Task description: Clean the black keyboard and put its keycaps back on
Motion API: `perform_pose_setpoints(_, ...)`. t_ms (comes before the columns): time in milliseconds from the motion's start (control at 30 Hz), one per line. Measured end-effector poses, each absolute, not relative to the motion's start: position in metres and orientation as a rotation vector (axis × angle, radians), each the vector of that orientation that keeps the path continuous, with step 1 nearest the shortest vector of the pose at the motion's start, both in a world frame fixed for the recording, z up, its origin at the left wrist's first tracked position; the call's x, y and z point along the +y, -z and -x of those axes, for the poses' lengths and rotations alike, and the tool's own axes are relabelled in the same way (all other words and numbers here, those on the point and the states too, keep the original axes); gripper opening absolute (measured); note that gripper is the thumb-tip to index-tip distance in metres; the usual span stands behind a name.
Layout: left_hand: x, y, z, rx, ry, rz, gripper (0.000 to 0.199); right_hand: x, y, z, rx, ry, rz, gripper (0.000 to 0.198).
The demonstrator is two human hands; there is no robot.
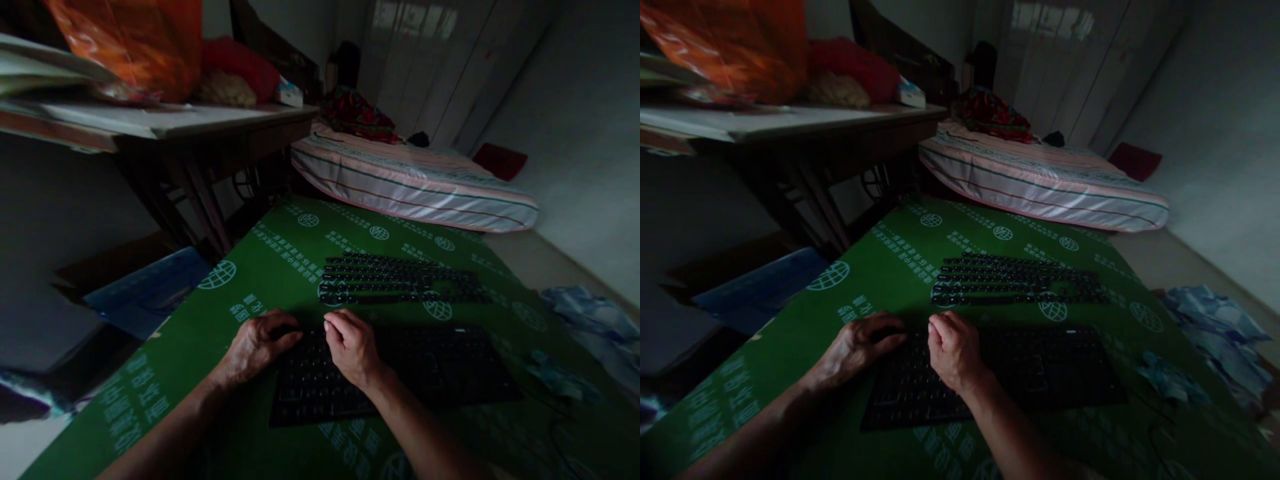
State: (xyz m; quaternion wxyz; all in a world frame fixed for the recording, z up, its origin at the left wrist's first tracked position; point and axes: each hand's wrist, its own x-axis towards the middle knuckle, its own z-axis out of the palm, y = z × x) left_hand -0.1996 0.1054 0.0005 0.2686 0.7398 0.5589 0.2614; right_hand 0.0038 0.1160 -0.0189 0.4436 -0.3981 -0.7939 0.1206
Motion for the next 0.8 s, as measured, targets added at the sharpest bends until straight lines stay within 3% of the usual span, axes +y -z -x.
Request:
perform_pose_setpoints(367,0.109,-0.006,0.199,1.588,-0.644,-1.981,0.04,0.098,0.009,-0.063,-2.118,-0.008,1.398,0.018)
perform_pose_setpoints(500,0.11,-0.012,0.193,1.636,-0.626,-1.881,0.046,0.096,0.008,-0.088,-2.183,0.014,1.568,0.032)
perform_pose_setpoints(800,0.113,-0.027,0.172,1.87,-0.64,-1.64,0.055,0.098,0.011,-0.1,-2.196,0.032,1.567,0.039)
